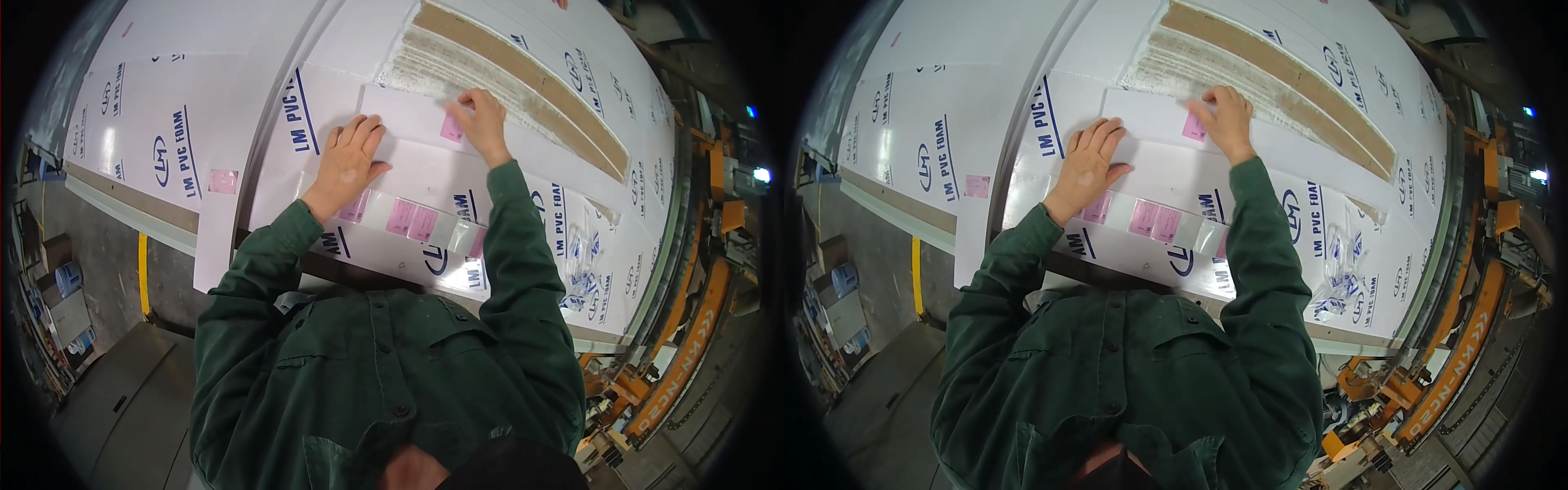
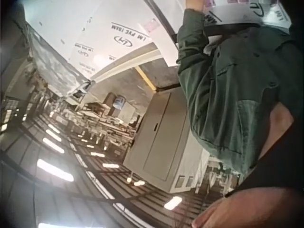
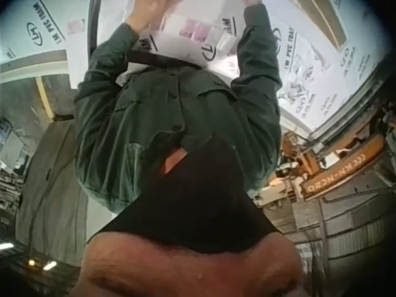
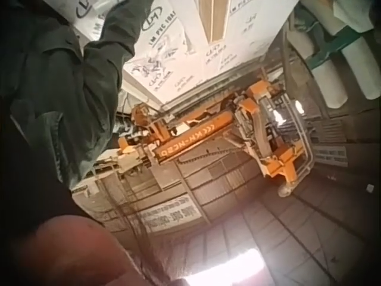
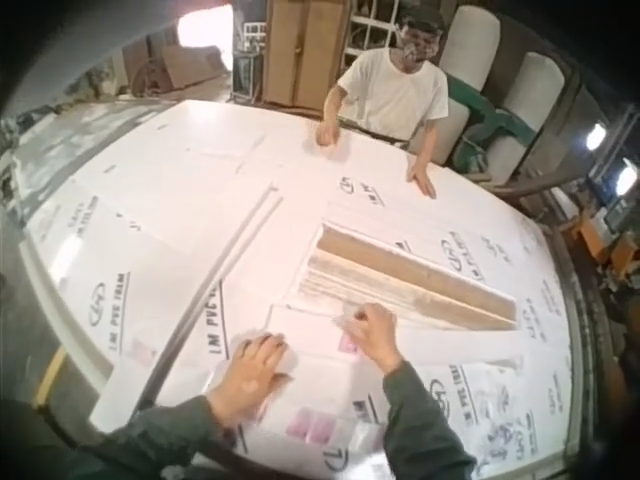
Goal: Applying pink labels to large white panels in a manufacturing facility.
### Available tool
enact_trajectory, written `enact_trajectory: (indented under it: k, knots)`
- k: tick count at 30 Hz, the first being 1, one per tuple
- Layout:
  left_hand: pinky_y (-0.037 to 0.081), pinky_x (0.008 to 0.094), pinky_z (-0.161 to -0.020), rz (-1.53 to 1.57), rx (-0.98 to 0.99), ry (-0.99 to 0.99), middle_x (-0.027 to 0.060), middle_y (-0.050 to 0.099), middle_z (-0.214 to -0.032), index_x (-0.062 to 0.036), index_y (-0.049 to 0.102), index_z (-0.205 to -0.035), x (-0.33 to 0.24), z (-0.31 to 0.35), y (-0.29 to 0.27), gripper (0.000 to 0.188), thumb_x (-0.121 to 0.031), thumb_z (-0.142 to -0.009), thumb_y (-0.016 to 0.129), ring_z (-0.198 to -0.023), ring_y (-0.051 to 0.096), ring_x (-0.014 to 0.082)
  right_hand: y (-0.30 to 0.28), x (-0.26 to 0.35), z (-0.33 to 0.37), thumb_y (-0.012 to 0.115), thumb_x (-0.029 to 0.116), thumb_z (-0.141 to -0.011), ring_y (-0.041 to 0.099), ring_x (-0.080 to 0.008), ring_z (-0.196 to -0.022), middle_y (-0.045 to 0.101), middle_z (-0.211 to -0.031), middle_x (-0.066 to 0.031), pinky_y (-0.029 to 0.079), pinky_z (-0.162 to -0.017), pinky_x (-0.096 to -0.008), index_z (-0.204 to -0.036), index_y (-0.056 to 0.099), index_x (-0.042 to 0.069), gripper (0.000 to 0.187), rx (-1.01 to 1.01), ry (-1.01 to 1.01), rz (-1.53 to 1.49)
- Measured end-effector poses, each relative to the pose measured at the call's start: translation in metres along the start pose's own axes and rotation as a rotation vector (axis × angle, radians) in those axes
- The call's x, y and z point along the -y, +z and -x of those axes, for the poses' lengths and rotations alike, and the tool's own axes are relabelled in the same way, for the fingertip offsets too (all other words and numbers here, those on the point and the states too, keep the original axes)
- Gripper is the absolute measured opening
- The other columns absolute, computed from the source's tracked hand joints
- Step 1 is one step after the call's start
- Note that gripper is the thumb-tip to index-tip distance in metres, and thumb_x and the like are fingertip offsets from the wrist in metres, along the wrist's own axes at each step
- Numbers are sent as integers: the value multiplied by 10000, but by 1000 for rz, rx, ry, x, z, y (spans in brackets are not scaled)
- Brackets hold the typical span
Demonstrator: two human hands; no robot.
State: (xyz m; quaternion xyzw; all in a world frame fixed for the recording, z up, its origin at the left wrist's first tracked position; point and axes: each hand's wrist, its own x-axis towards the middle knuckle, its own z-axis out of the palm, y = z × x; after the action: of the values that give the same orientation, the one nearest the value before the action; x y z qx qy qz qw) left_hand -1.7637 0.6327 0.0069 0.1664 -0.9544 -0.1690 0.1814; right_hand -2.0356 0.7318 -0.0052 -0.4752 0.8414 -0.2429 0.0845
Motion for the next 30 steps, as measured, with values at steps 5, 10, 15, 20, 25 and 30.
enact_trajectory:
  k: [5,10,15,20,25,30]
  knots:
    - [364,421,-971,48,-26,84,84,514,-1256,-66,519,-1222,25,-21,-7,592,-187,-698,769,-1198,468,275,-29,11,39,863,311,-591,533,-309,-1086,547,-1176,-133,366,-985,-441,-1254,504,107,782,40,-379,140]
    - [373,408,-976,64,-33,172,66,537,-1249,-103,548,-1192,46,-41,-15,519,-107,-711,745,-1185,492,256,-45,8,16,786,179,-645,578,-322,-1046,603,-1131,-122,466,-881,-360,-1160,583,109,558,261,-410,90]
    - [497,295,-746,577,-194,-144,87,671,-863,-12,631,-975,52,-69,-34,168,-156,-961,544,-795,643,247,-79,10,-6,673,256,-779,647,-311,-855,684,-900,-133,499,-767,-374,-975,662,74,268,301,-278,-43]
    - [482,264,-783,900,-215,-265,57,661,-889,-4,617,-1036,50,-75,-45,254,-240,-945,611,-816,612,134,-91,9,-15,637,262,-845,640,-250,-832,679,-883,-127,487,-768,-325,-1017,664,41,281,366,-234,-100]
    - [509,282,-781,1283,164,-402,70,639,-1001,-15,571,-1178,42,-37,-25,371,-203,-885,698,-887,604,140,-80,-5,-16,616,228,-894,569,-84,-820,656,-897,-13,464,-764,-246,-1033,661,3,268,504,-22,-387]
    - [515,280,-729,1331,101,-634,65,651,-932,20,622,-1114,26,-5,2,292,-147,-881,682,-805,611,137,-46,-8,-3,659,219,-864,602,-157,-837,659,-874,-51,474,-767,-285,-1048,686,37,261,511,-93,-345]
